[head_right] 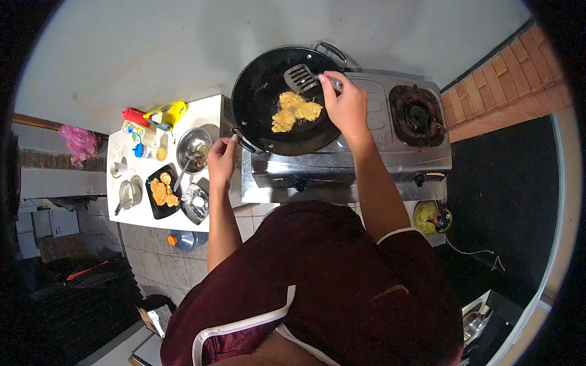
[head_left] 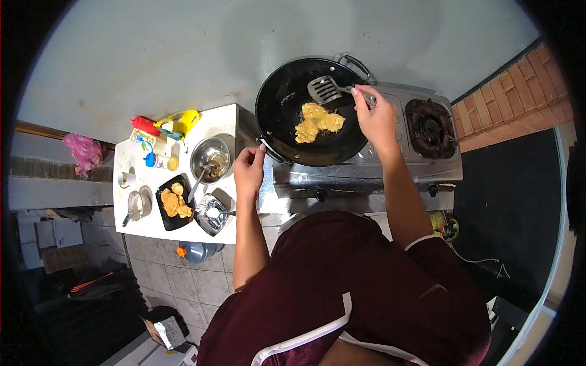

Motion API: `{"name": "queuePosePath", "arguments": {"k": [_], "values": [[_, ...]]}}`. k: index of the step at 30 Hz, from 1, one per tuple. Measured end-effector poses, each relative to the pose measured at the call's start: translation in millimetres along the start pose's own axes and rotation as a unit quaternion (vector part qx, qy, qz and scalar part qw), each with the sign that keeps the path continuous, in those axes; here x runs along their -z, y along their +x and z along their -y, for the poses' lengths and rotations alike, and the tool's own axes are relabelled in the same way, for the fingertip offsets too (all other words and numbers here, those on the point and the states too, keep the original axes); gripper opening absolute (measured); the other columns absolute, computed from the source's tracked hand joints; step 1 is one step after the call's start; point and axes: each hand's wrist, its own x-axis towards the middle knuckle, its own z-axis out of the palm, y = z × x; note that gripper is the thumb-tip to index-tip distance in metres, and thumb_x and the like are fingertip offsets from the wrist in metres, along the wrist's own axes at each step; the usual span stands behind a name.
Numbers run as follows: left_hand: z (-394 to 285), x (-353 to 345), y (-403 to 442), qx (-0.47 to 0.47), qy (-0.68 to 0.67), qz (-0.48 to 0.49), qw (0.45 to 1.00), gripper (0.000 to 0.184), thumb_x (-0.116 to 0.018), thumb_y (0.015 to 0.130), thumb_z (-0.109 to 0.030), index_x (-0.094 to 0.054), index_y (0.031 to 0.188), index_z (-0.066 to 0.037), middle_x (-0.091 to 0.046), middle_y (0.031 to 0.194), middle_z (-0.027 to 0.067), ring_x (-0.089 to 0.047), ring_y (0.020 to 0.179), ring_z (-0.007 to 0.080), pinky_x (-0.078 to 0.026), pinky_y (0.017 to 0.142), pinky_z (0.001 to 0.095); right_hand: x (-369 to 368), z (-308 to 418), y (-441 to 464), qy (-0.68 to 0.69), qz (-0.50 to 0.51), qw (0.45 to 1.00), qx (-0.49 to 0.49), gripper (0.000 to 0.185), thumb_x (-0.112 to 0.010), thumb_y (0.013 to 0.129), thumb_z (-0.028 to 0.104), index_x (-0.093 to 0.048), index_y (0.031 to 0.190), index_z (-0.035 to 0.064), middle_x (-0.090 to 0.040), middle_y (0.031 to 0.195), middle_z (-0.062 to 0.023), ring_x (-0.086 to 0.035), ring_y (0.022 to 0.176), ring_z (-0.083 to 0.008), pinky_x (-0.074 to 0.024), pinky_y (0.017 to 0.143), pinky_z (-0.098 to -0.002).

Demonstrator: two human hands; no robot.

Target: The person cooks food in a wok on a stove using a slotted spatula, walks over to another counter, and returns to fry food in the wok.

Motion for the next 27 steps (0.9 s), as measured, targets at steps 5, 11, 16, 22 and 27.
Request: {"name": "queuePosePath", "arguments": {"k": [5,11,16,22,27], "values": [[-3,-2,-1,-0.016,-0.024,-0.013,0.999,0.029,-0.061,0.089,-0.023,-0.056,0.072,0.000,-0.046,0.062,-0.0044,-0.038,0.058,0.0041,-0.032,0.051,0.0210,1,-7,13,-0.017,-0.012,0.999,0.025,0.020,-0.065,0.083,0.025,-0.066,0.087,0.0056,-0.061,0.061,-0.0141,-0.059,0.051,-0.0250,-0.0455,0.053,-0.0311],[3,-4,0,-0.034,-0.035,-0.018,0.999,0.031,-0.061,0.089,-0.025,-0.057,0.074,0.001,-0.050,0.063,-0.0028,-0.040,0.059,0.0047,-0.034,0.053,0.0209,-3,-7,20,-0.111,0.018,0.993,0.035,0.028,-0.059,0.085,0.028,-0.062,0.076,0.0019,-0.061,0.064,-0.0170,-0.060,0.060,-0.0354,-0.0469,0.057,-0.0397],[0,-1,-3,-0.013,-0.013,-0.008,1.000,0.033,-0.061,0.090,-0.028,-0.058,0.076,0.001,-0.052,0.065,-0.0015,-0.042,0.061,0.0060,-0.036,0.055,0.0218,-13,-10,37,-0.139,0.004,0.990,0.020,0.036,-0.057,0.085,0.033,-0.060,0.072,-0.0005,-0.061,0.067,-0.0202,-0.060,0.067,-0.0398,-0.0468,0.063,-0.0456],[1,1,-6,0.009,-0.023,-0.008,1.000,0.034,-0.060,0.090,-0.030,-0.058,0.075,0.001,-0.052,0.065,-0.0016,-0.041,0.062,0.0060,-0.035,0.056,0.0219,-16,-14,52,-0.175,-0.032,0.984,-0.016,0.040,-0.056,0.085,0.036,-0.058,0.070,-0.0007,-0.060,0.067,-0.0207,-0.059,0.068,-0.0404,-0.0460,0.064,-0.0437],[0,3,-7,0.011,-0.024,-0.005,1.000,0.034,-0.060,0.090,-0.030,-0.058,0.075,0.001,-0.051,0.065,-0.0018,-0.041,0.062,0.0060,-0.035,0.056,0.0218,-13,-3,56,-0.176,-0.037,0.983,-0.038,0.038,-0.053,0.086,0.033,-0.061,0.073,-0.0014,-0.062,0.069,-0.0215,-0.060,0.070,-0.0410,-0.0473,0.068,-0.0466]]}}
